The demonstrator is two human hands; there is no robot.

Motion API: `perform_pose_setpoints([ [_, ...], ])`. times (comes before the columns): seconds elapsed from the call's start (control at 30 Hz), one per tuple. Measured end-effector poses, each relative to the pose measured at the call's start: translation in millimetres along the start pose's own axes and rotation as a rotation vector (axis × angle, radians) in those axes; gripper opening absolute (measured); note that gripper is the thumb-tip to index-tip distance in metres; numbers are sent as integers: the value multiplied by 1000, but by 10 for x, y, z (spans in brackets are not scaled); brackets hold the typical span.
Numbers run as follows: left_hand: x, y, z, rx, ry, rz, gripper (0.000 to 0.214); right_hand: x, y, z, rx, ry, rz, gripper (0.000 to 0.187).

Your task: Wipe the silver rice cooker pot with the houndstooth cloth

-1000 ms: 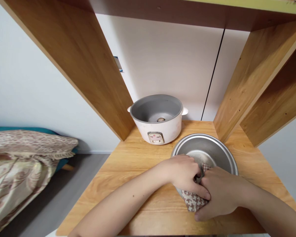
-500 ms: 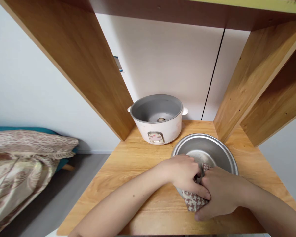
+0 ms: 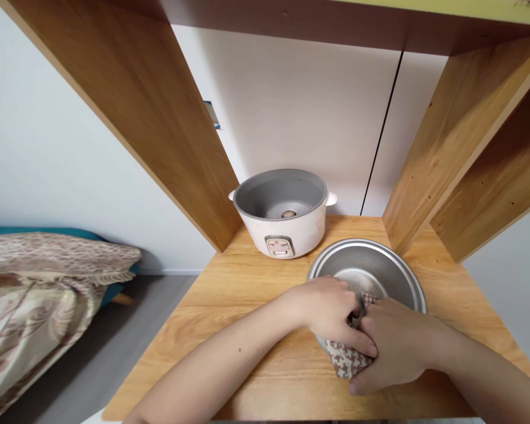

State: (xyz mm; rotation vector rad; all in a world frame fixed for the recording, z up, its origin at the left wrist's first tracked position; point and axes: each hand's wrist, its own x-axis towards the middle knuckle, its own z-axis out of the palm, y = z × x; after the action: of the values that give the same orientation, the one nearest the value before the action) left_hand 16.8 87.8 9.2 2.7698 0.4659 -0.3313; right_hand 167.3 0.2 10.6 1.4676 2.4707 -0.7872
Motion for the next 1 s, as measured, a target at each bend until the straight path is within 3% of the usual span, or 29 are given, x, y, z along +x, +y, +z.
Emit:
perform_pose_setpoints([
  [1.0,4,-9,17,3,10,8,74,-4,8,12,18,-2,-5,49],
])
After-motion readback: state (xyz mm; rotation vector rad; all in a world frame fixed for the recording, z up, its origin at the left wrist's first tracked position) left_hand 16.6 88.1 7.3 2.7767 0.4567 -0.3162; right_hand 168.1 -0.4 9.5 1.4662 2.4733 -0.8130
